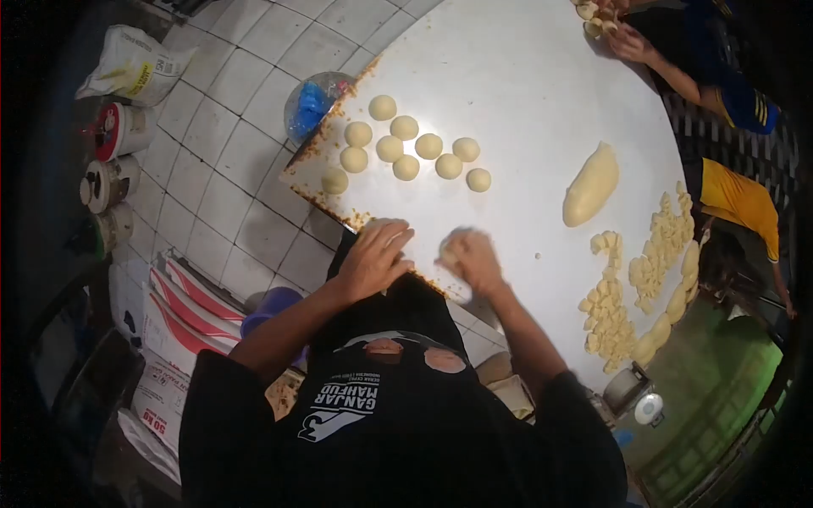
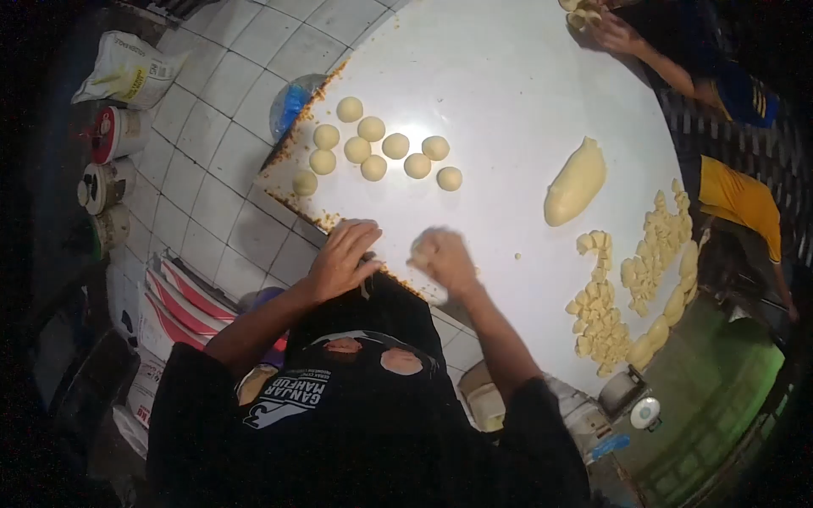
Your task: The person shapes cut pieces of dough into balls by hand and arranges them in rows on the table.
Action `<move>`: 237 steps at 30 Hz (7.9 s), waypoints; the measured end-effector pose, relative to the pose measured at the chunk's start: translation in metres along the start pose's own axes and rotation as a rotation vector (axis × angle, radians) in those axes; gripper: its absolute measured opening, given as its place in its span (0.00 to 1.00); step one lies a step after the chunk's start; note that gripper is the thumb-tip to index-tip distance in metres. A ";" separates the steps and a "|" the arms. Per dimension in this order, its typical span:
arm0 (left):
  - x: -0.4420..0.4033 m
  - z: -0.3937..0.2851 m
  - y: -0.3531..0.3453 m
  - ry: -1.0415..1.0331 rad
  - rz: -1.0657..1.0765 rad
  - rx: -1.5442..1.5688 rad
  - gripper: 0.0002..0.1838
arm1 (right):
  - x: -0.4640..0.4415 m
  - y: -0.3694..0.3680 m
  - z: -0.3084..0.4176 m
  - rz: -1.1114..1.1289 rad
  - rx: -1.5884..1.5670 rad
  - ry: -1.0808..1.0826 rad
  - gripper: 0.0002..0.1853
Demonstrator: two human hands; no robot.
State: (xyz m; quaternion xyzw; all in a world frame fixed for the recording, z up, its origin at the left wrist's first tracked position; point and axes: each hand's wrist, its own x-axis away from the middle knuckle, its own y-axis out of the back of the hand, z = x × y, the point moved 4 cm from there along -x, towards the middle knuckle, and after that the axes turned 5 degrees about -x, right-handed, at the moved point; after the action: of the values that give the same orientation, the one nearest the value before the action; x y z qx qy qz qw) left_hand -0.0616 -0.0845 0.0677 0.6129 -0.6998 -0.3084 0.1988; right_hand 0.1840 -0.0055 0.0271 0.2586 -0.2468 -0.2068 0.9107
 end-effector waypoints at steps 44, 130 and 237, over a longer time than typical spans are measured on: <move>0.153 -0.056 0.005 0.340 -0.125 -0.136 0.21 | 0.077 -0.057 0.008 -0.432 -0.605 -0.111 0.32; -0.038 -0.156 -0.210 -0.606 0.483 -0.121 0.24 | 0.262 -0.037 -0.037 -1.180 -0.391 -0.648 0.17; -0.051 -0.016 -0.097 -0.071 -0.069 -0.597 0.11 | 0.180 -0.061 -0.087 -1.099 -0.443 -0.130 0.10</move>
State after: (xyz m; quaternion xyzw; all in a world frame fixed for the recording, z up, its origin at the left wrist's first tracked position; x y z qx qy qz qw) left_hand 0.0292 -0.0435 0.0192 0.5397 -0.5635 -0.5281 0.3352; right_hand 0.3600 -0.1116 -0.0113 0.1391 -0.0828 -0.7099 0.6855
